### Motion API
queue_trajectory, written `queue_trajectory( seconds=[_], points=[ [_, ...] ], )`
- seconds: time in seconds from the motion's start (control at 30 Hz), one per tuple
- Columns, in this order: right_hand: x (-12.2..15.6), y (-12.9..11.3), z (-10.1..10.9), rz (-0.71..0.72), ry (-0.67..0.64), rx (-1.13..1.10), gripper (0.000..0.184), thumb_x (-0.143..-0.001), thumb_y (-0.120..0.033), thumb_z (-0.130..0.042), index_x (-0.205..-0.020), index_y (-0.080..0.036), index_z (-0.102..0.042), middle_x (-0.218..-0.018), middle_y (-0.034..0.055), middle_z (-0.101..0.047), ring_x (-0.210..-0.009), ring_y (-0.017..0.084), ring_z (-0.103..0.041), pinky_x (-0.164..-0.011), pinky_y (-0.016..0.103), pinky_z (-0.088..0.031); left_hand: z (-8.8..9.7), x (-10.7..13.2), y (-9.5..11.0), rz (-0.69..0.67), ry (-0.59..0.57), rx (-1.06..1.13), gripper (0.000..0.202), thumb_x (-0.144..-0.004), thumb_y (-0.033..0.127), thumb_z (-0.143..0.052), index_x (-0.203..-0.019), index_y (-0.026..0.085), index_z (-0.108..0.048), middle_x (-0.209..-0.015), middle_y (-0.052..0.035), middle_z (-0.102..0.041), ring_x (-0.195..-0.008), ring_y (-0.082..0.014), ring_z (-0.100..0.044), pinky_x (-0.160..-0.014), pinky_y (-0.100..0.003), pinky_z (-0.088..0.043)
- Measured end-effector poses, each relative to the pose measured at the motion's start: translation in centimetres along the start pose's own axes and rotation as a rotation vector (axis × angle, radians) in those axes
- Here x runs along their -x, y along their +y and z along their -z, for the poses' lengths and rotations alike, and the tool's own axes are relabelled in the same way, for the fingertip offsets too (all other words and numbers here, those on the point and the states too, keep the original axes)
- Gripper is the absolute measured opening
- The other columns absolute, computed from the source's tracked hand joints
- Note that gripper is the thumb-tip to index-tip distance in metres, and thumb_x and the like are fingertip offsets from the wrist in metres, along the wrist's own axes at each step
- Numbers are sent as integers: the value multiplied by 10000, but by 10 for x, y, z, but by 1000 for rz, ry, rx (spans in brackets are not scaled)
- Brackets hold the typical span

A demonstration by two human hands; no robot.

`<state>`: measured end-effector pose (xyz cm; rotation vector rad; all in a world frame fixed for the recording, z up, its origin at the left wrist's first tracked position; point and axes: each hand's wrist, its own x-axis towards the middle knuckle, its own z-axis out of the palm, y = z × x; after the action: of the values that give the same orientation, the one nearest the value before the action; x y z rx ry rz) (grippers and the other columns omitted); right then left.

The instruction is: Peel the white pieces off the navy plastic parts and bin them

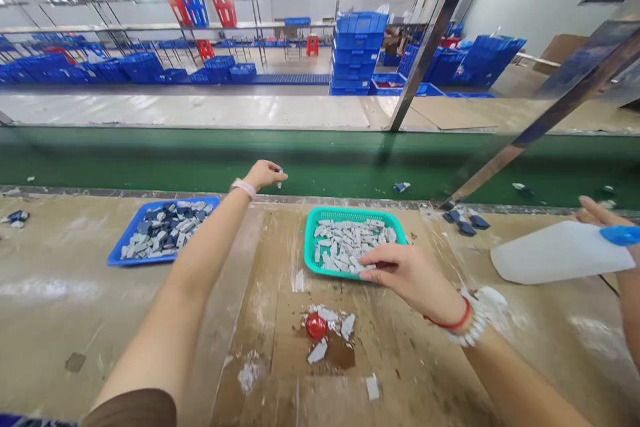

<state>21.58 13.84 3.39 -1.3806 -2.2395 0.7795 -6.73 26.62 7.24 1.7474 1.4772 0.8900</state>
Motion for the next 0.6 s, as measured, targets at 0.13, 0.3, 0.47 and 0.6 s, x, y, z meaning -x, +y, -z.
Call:
queue_trajectory(
  seconds=[0.13,0.3,0.47,0.6],
  points=[
    [78,-8,-48,52,153,-296,122,-838,-337,-626,-881,-304,-734,-812,33,-716,-724,170,-671,-633,286,-561,14,53,-20,74,-2,222,333,-877,398,-597,-1091,144,-578,-980,-65,-597,-782,-145,-591,-676,-288,-532],
    [127,-11,-112,55,312,-221,265,-917,-244,-502,-1063,-384,-674,-932,26,-709,-828,187,-674,-721,342,-578,11,188,-35,239,25,870,420,-715,481,-748,-1017,217,-622,-938,-29,-555,-778,-155,-587,-685,-247,-520],
    [132,-7,-122,167,279,-4,310,-920,-171,-487,-1145,-337,-621,-967,48,-690,-849,172,-640,-733,317,-555,-26,291,-29,478,157,1078,310,-834,428,-635,-1073,233,-601,-808,-9,-507,-649,-110,-489,-604,-225,-472],
    [129,-11,-117,237,268,138,256,-949,-165,-421,-968,-210,-672,-867,76,-660,-758,167,-579,-654,314,-517,-51,321,-24,518,262,1060,397,-846,457,-613,-1162,221,-570,-775,-6,-487,-640,-98,-425,-612,-202,-421]
  ],
)
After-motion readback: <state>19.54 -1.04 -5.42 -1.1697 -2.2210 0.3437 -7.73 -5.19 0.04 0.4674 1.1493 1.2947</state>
